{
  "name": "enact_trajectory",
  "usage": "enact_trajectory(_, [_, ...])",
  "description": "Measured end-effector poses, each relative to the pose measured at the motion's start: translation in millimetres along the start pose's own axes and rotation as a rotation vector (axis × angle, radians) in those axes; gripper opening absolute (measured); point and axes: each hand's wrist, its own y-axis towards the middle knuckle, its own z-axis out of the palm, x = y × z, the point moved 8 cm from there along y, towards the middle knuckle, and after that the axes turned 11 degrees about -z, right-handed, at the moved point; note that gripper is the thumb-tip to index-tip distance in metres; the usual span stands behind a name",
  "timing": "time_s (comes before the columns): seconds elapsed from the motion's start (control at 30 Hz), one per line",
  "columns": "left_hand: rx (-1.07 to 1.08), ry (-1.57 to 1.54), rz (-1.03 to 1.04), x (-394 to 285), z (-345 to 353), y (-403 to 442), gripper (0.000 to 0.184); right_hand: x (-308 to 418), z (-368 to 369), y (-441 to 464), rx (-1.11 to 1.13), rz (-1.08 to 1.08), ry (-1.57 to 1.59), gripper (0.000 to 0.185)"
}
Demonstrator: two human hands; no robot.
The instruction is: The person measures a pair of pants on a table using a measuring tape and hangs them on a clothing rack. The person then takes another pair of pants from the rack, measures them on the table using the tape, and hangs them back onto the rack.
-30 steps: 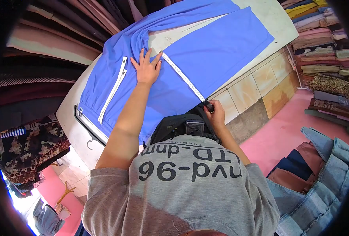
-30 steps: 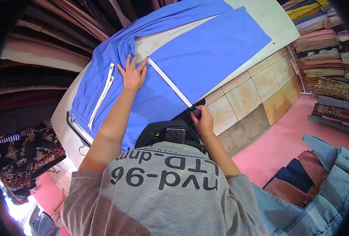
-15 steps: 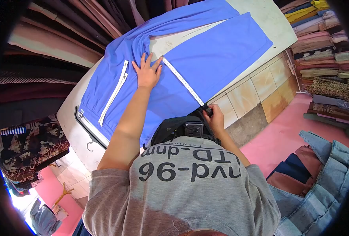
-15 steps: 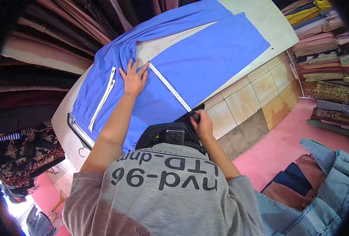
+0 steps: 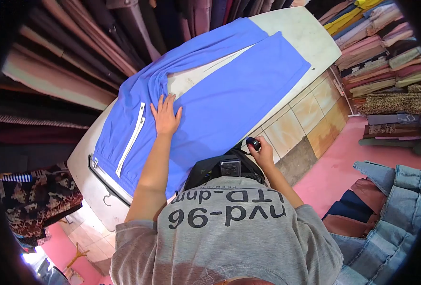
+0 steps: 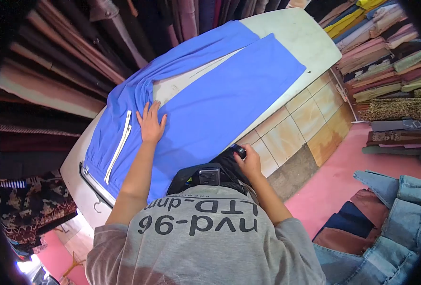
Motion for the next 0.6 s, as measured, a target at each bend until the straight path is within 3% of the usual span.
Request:
enact_trajectory(0.07, [-0.021, -0.002, 0.018, -1, -2, -1, 0.052, -7, -23, 15, -0.074, -0.05, 0.001, 0.026])
enact_trajectory(0.2, [0.02, -0.014, -0.007, 8, 4, -1, 0.052, -51, -79, 46, -0.196, 0.103, -0.03, 0.023])
enact_trajectory(0.27, [0.021, -0.018, -0.018, -1, 6, -2, 0.052, -78, -111, 63, -0.306, 0.049, -0.018, 0.024])
enact_trajectory(0.33, [-0.015, 0.067, -0.227, -7, 9, -3, 0.052, -109, -139, 80, -0.335, 0.074, -0.022, 0.024])
enact_trajectory(0.47, [-0.055, 0.041, -0.193, -97, 33, 14, 0.052, -180, -192, 112, -0.267, 0.217, -0.061, 0.027])
enact_trajectory(0.6, [0.144, -0.055, -0.023, -226, 74, 37, 0.055, -212, -245, 134, -0.317, 0.194, -0.051, 0.025])
